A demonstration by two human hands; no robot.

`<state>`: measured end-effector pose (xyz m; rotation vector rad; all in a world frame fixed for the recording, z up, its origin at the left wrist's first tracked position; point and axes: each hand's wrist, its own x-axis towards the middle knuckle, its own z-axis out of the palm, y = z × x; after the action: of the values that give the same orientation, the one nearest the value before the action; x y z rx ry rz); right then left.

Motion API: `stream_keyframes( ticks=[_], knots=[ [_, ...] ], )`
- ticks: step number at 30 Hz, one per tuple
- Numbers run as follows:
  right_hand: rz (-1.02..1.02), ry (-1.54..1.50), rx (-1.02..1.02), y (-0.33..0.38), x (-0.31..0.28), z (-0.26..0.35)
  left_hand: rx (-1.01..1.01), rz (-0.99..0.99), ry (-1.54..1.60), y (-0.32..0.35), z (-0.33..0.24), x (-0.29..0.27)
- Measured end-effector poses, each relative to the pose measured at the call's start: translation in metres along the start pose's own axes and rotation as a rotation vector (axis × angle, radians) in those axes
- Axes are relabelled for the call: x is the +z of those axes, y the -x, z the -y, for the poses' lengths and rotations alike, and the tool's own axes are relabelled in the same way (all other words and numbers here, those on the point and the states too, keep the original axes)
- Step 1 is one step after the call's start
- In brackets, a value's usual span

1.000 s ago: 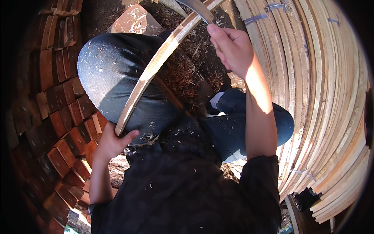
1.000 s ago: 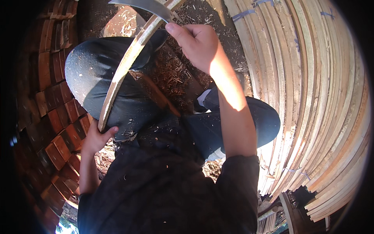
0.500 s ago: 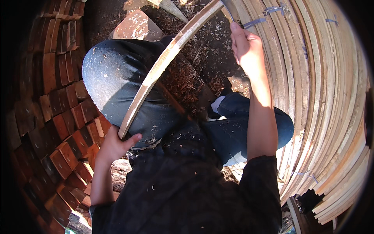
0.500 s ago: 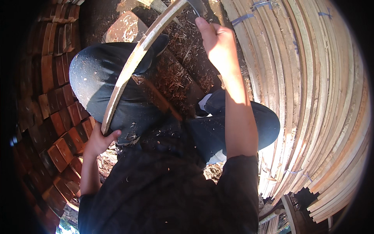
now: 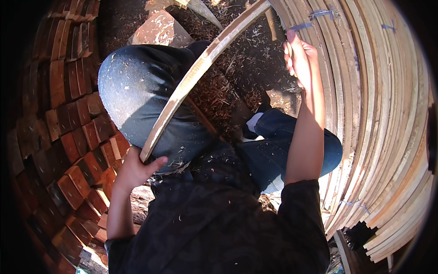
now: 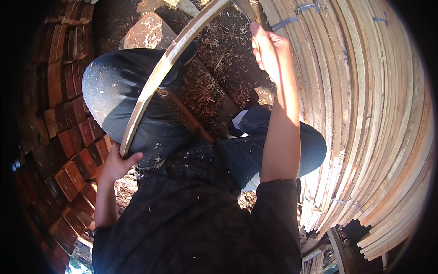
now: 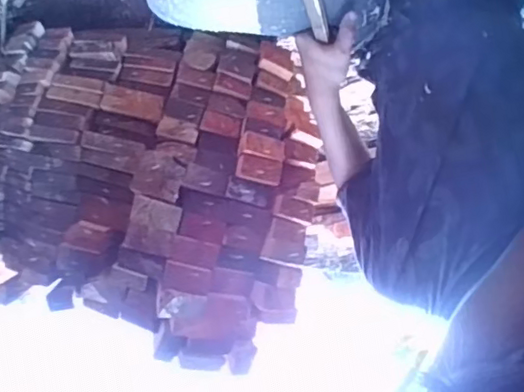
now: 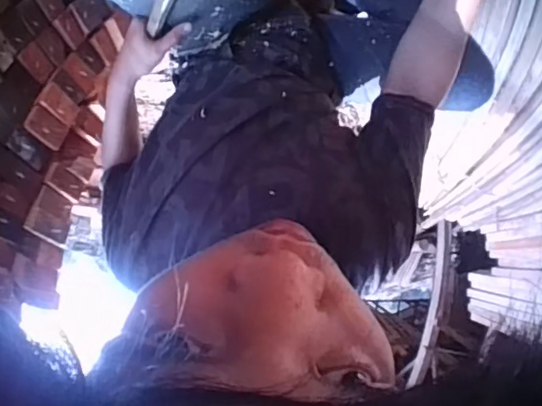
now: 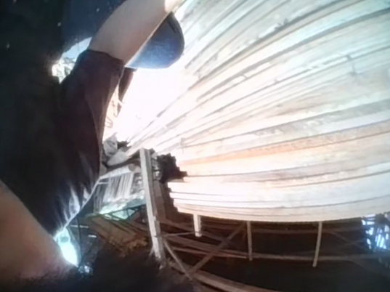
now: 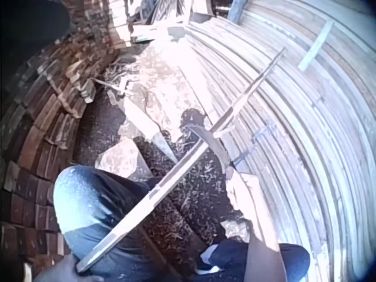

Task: The person sits on the ground and uses a curved knife to shave thin strips from a long, thin piece of wood held between their legs. They repeatedly scrape the blade along the wood's surface to remove shavings.

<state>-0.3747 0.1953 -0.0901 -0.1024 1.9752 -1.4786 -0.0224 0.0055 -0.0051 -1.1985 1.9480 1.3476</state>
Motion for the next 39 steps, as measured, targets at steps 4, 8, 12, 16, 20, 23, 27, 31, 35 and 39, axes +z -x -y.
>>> stream_keyframes(
  ticks=[4,8,12,16,20,23,27,31,35,39],
  knots=[
    [0.190,-0.006,0.007,0.011,0.017,-0.002,-0.109,0.061,0.033,-0.002,0.001,-0.002],
    [-0.018,0.068,-0.043,-0.005,0.001,0.015,-0.115,0.045,0.004,-0.004,0.001,-0.003],
    [0.072,-0.049,-0.058,0.007,0.016,0.005,-0.137,0.044,0.005,-0.003,0.006,-0.001],
    [-0.004,0.058,0.014,-0.012,-0.010,0.006,-0.101,0.029,0.000,0.000,0.004,0.000],
    [0.145,-0.015,-0.076,0.007,0.016,0.001,-0.163,0.041,-0.027,0.000,0.007,-0.003],
    [0.104,0.039,-0.089,-0.002,0.007,0.009,-0.162,0.075,0.020,0.000,-0.006,-0.003],
    [0.091,0.017,-0.065,-0.006,0.008,0.007,-0.159,0.066,-0.008,-0.003,0.002,-0.003],
    [0.096,0.163,-0.172,-0.012,0.003,0.005,-0.075,0.052,0.006,-0.001,0.006,-0.003],
    [-0.099,0.054,-0.014,-0.009,0.009,0.020,-0.182,0.085,-0.009,-0.001,-0.005,-0.006],
    [0.047,0.314,-0.372,0.008,0.027,0.002,-0.143,0.095,0.008,-0.001,0.000,-0.005]
  ],
)
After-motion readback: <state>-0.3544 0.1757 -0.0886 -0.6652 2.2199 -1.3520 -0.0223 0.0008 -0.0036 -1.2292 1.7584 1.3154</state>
